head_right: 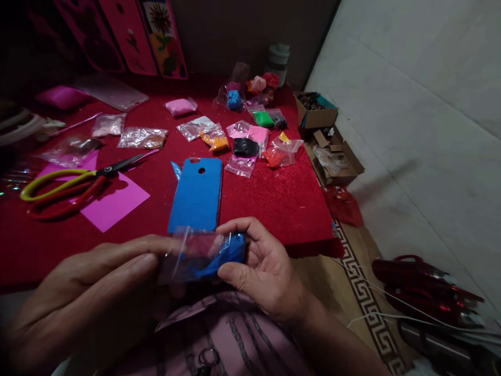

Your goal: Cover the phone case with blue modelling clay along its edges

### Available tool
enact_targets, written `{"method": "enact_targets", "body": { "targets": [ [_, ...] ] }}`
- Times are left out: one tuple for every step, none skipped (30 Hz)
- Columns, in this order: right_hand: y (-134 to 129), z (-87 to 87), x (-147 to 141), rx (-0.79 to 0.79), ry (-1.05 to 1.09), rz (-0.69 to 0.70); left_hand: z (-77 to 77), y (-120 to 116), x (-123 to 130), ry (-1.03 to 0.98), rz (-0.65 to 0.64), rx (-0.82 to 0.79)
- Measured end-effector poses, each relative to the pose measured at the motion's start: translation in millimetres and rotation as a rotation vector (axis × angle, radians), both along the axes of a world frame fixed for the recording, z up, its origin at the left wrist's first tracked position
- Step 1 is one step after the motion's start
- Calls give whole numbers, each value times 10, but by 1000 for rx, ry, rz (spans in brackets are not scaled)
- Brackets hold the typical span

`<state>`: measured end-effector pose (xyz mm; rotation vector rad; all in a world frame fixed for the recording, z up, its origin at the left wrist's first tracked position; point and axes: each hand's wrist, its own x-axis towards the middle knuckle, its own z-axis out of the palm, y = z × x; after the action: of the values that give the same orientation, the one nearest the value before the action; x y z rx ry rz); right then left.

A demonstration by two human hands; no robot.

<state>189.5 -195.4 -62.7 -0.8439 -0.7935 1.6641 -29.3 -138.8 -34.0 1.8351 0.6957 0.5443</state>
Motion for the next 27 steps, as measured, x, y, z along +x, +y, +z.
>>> {"method": "enact_targets", "body": {
  "targets": [
    [4, 3, -6, 1, 8, 0, 2, 14, -6, -1, -6, 18],
    [8, 8, -13, -4, 14, 1, 7, 30, -8, -9, -13, 38],
    [10, 14, -20, -14, 16, 5, 14, 46, -4, -21, -15, 67],
    [11, 23, -27, -23, 19, 14, 23, 63, 4, -25, -12, 105],
    [11, 33, -33, -33, 24, 25, 34, 80, 16, -28, -15, 135],
    [11, 42, -40, -42, 30, 32, 44, 97, 31, -25, -27, 148],
    [10, 51, -46, -51, 40, 36, 53, 115, 47, -21, -47, 154],
    [10, 58, -53, -61, 49, 37, 61, 132, 64, -17, -72, 156],
    [12, 62, -61, -71, 55, 36, 66, 148, 78, -12, -92, 158],
    [15, 63, -69, -80, 57, 24, 69, 162, 90, -4, -100, 159],
    [20, 61, -77, -84, 55, 5, 70, 172, 99, 2, -102, 163],
    [26, 56, -86, -88, 49, -19, 69, 179, 105, 12, -103, 163],
    [33, 48, -93, -93, 37, -48, 68, 182, 108, 20, -99, 167],
    [40, 40, -100, -95, 26, -72, 66, 181, 110, 32, -92, 174],
    [47, 32, -105, -98, 17, -86, 64, 178, 112, 41, -87, 190],
    [51, 26, -109, -102, 12, -89, 64, 174, 116, 47, -87, 204],
    [54, 23, -112, -103, 11, -84, 66, 170, 121, 60, -88, 209],
    [54, 23, -115, -96, 9, -82, 70, 168, 130, 71, -93, 213],
    [51, 26, -117, -85, 2, -80, 77, 167, 140, 81, -96, 218],
    [46, 32, -120, -73, -12, -83, 85, 168, 151, 89, -95, 222],
    [39, 39, -122, -61, -31, -88, 93, 171, 162, 94, -96, 225],
    [32, 45, -123, -48, -50, -88, 101, 173, 172, 97, -100, 226],
    [25, 50, -124, -39, -65, -83, 106, 175, 180, 95, -106, 224],
    [20, 51, -123, -34, -73, -76, 108, 175, 185, 91, -110, 218],
    [16, 47, -121, -28, -73, -68, 105, 173, 189, 86, -113, 209],
    [15, 39, -118, -24, -70, -60, 96, 169, 191, 74, -114, 205],
    [17, 27, -115, -21, -65, -52, 83, 164, 192, 66, -112, 204]
  ]
}}
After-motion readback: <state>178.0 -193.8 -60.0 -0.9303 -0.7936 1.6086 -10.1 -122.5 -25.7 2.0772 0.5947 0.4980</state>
